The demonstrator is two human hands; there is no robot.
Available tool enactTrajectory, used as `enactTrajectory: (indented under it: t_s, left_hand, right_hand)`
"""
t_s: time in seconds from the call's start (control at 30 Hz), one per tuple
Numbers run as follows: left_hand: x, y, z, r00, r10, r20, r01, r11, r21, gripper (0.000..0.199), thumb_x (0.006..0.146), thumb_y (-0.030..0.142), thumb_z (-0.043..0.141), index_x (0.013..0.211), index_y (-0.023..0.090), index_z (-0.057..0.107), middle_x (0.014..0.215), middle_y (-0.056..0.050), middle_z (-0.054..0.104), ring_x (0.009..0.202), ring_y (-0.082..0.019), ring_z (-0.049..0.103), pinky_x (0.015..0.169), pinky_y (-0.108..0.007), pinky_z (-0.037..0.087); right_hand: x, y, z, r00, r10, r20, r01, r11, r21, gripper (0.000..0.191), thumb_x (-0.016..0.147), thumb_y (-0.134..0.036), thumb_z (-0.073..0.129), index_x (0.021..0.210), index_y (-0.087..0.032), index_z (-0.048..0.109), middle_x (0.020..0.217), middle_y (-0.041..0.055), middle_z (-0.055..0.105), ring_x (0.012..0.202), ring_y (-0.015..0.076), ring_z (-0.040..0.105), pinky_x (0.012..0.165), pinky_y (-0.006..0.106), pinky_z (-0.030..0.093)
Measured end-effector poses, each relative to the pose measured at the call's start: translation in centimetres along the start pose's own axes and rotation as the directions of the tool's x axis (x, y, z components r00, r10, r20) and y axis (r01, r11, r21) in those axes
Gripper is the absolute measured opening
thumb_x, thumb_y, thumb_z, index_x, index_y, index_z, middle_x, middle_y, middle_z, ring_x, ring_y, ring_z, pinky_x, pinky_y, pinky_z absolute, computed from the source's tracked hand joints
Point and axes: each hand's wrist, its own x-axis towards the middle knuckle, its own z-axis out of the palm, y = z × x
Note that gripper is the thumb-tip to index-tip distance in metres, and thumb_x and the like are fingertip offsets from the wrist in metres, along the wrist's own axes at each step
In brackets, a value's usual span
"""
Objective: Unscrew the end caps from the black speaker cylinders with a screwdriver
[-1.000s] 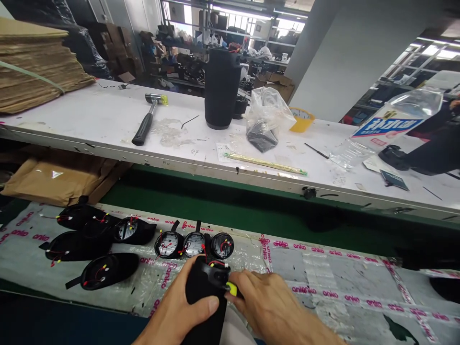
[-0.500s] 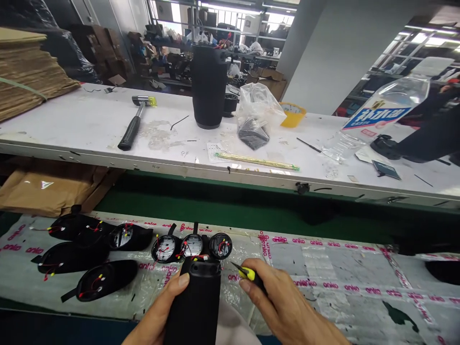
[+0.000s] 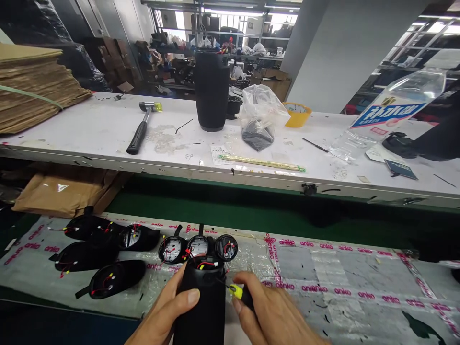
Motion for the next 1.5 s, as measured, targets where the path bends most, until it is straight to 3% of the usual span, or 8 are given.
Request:
enactTrajectory:
  t_s: [0.17,0.33,0.47,0.67,0.9,1.17,1.33,1.5]
  left_hand:
    - [-0.2,0.3,-0.5,0.999,0.014,-0.028,-0.013,0.999,0.030,0.061,0.072,0.046,0.087,0.127,0.025,0.072,0.135,-0.008,0.074,0.140,-0.040,0.054,0.121,-0.051,0.039]
    - [-0.1,0.7,0.0,0.994,0.107,0.025,-0.109,0.990,0.087,0.052,0.067,0.043,0.089,0.114,0.024,0.077,0.108,-0.007,0.084,0.107,-0.035,0.075,0.093,-0.038,0.059]
    - [-0.2,0.8,0.9,0.982,0.173,-0.072,-0.169,0.984,0.056,0.047,0.062,0.041,0.094,0.104,0.026,0.077,0.098,-0.003,0.084,0.095,-0.028,0.077,0.079,-0.028,0.060]
    - [-0.2,1.1,1.4,0.968,0.248,-0.038,-0.241,0.961,0.133,0.056,0.067,0.043,0.089,0.117,0.024,0.070,0.102,-0.004,0.083,0.096,-0.029,0.076,0.082,-0.031,0.060]
    - [0.1,1.0,1.1,0.960,0.279,-0.028,-0.256,0.913,0.318,0.066,0.068,0.052,0.087,0.122,0.022,0.062,0.111,-0.006,0.081,0.105,-0.032,0.074,0.091,-0.034,0.056]
    - [0.4,0.5,1.1,0.945,0.314,-0.097,-0.261,0.896,0.359,0.070,0.067,0.054,0.086,0.124,0.023,0.060,0.111,-0.005,0.080,0.107,-0.033,0.073,0.092,-0.034,0.054]
    - [0.5,0.3,1.2,0.945,0.313,-0.093,-0.262,0.898,0.354,0.071,0.068,0.054,0.085,0.126,0.022,0.059,0.113,-0.008,0.079,0.106,-0.034,0.073,0.091,-0.036,0.054]
    - [0.4,0.3,1.4,0.929,0.338,-0.149,-0.260,0.884,0.388,0.074,0.067,0.053,0.086,0.128,0.022,0.058,0.118,-0.009,0.078,0.115,-0.037,0.070,0.100,-0.041,0.052]
  right_hand:
    - [0.5,-0.4,0.8,0.997,-0.074,-0.015,0.075,0.997,0.024,0.028,0.094,-0.021,0.057,0.121,-0.027,0.057,0.099,0.0000,0.078,0.077,0.0228,0.077,0.064,0.031,0.049]
    - [1.0,-0.7,2.1,0.986,-0.159,-0.048,0.155,0.985,-0.078,0.026,0.091,-0.017,0.061,0.116,-0.026,0.055,0.093,-0.0026,0.078,0.075,0.0228,0.078,0.060,0.029,0.050]
    - [1.2,-1.4,2.4,0.975,-0.208,-0.079,0.186,0.956,-0.229,0.029,0.088,-0.015,0.066,0.111,-0.025,0.053,0.084,-0.0049,0.077,0.063,0.0220,0.076,0.052,0.029,0.045]
    - [1.3,-1.6,2.4,0.957,-0.266,-0.113,0.214,0.915,-0.342,0.026,0.089,-0.019,0.068,0.104,-0.026,0.048,0.075,-0.0071,0.073,0.053,0.0202,0.072,0.044,0.032,0.033]
    - [1.6,-0.9,3.6,0.948,-0.287,-0.135,0.235,0.922,-0.309,0.028,0.091,-0.020,0.067,0.109,-0.024,0.046,0.073,-0.0069,0.072,0.048,0.0197,0.069,0.042,0.033,0.025]
    - [1.4,-0.8,4.8,0.942,-0.263,-0.209,0.190,0.930,-0.315,0.035,0.089,-0.024,0.069,0.114,-0.025,0.044,0.077,-0.0062,0.075,0.048,0.0204,0.069,0.045,0.031,0.030]
    - [1.4,-1.0,4.8,0.954,-0.229,-0.192,0.164,0.938,-0.306,0.021,0.096,-0.027,0.061,0.109,-0.025,0.045,0.072,-0.0057,0.073,0.046,0.0205,0.068,0.041,0.030,0.025]
    - [0.8,-1.7,4.2,0.963,-0.159,-0.217,0.093,0.954,-0.285,0.027,0.102,-0.033,0.058,0.123,-0.024,0.045,0.072,-0.0042,0.074,0.049,0.0189,0.070,0.043,0.026,0.033]
